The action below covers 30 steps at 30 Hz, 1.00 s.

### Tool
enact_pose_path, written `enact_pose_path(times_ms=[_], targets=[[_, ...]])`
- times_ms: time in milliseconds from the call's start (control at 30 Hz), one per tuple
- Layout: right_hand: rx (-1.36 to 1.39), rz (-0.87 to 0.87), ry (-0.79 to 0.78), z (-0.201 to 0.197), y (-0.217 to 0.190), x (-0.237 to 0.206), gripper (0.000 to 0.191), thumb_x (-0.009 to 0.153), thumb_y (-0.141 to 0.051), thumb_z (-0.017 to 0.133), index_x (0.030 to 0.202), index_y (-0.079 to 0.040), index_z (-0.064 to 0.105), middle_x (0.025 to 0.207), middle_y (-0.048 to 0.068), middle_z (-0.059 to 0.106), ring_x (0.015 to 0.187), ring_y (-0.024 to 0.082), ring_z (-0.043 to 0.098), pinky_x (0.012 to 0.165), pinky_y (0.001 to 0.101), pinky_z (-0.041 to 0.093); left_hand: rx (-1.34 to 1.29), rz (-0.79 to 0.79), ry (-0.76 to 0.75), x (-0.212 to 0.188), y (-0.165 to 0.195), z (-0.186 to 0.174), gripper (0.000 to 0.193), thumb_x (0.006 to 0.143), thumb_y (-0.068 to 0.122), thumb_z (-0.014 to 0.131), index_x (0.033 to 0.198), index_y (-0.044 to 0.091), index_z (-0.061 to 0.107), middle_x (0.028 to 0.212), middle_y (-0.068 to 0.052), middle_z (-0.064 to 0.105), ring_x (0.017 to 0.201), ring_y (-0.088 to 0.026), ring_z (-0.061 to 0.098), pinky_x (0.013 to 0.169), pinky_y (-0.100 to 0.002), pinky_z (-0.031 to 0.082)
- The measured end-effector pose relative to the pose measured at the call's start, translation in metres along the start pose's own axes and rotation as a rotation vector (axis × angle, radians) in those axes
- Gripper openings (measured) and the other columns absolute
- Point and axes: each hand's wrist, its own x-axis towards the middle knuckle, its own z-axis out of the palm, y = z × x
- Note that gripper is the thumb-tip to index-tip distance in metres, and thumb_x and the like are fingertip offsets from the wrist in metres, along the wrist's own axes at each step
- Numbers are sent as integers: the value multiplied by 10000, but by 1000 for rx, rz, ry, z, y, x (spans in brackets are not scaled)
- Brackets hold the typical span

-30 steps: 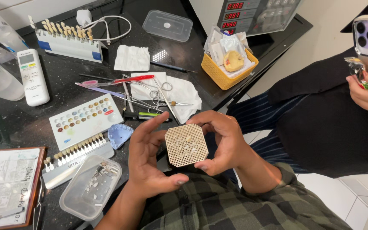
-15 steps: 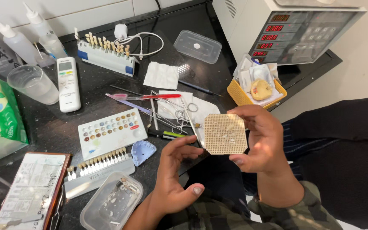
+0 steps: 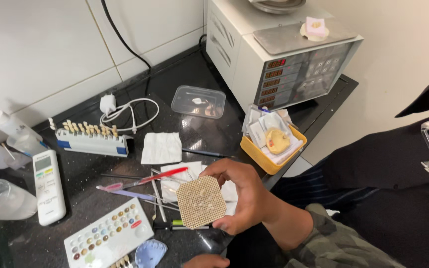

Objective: The person uses a rotary tool to shape a small white object held with tweezers, then places it on a perforated tray. They apply material with a brush, load the tray into a furnace, and mix pigments on a palette with a spatula.

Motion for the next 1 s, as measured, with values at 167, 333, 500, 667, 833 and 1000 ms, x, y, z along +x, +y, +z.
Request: enact_pose_path(times_ms=[167, 333, 500, 667, 833, 1000], targets=[[-91, -23, 37, -3, 10, 3, 817, 724, -504, 872, 1299, 20, 624, 1109, 88, 739, 961, 134, 712, 863, 269, 559, 40, -103, 5, -25, -46, -8, 422, 782, 176, 832, 1135, 25, 658, 712, -26, 561, 675, -139, 536, 678, -290, 433], [-137, 18, 57, -8, 4, 6, 791, 716, -495, 878, 1281, 2, 635, 1050, 58, 741, 918, 107, 709, 816, 262, 568, 69, -130, 46, -17, -41, -20, 423, 751, 121, 830, 1121, 26, 648, 590, 21, 464, 558, -88, 417, 573, -254, 346], [-122, 54, 83, -10, -4, 4, 744, 703, -418, 885, 1266, -1, 636, 1075, 51, 733, 894, 102, 675, 741, 241, 547, 50, -165, 46, 5, 25, -31, 433, 720, 65, 828, 1107, 28, 638, 467, 68, 368, 440, -36, 299, 469, -218, 259], [-148, 26, 100, -9, -5, -13, 701, 740, -339, 894, 1295, -11, 620, 1093, 33, 723, 928, 92, 665, 774, 235, 540, 53, -213, 18, 26, 78, -30, 355, 810, 50, 757, 1138, 16, 624, 589, 71, 351, 546, -39, 330, 524, -230, 298], [-122, 33, 135, -13, -5, -27, 689, 735, -310, 898, 1294, -19, 621, 1091, 25, 715, 906, 78, 651, 746, 224, 526, 79, -213, 34, 39, 94, -27, 304, 835, 40, 732, 1122, 26, 635, 611, 81, 335, 568, -35, 320, 539, -222, 303], [-149, 30, 115, -16, -4, -30, 669, 743, -306, 897, 1289, -34, 621, 1106, 16, 725, 908, 78, 666, 735, 214, 523, -61, -200, 47, 39, 90, -31, 249, 895, 45, 693, 1133, 25, 622, 652, 93, 353, 592, -30, 300, 559, -215, 293]])
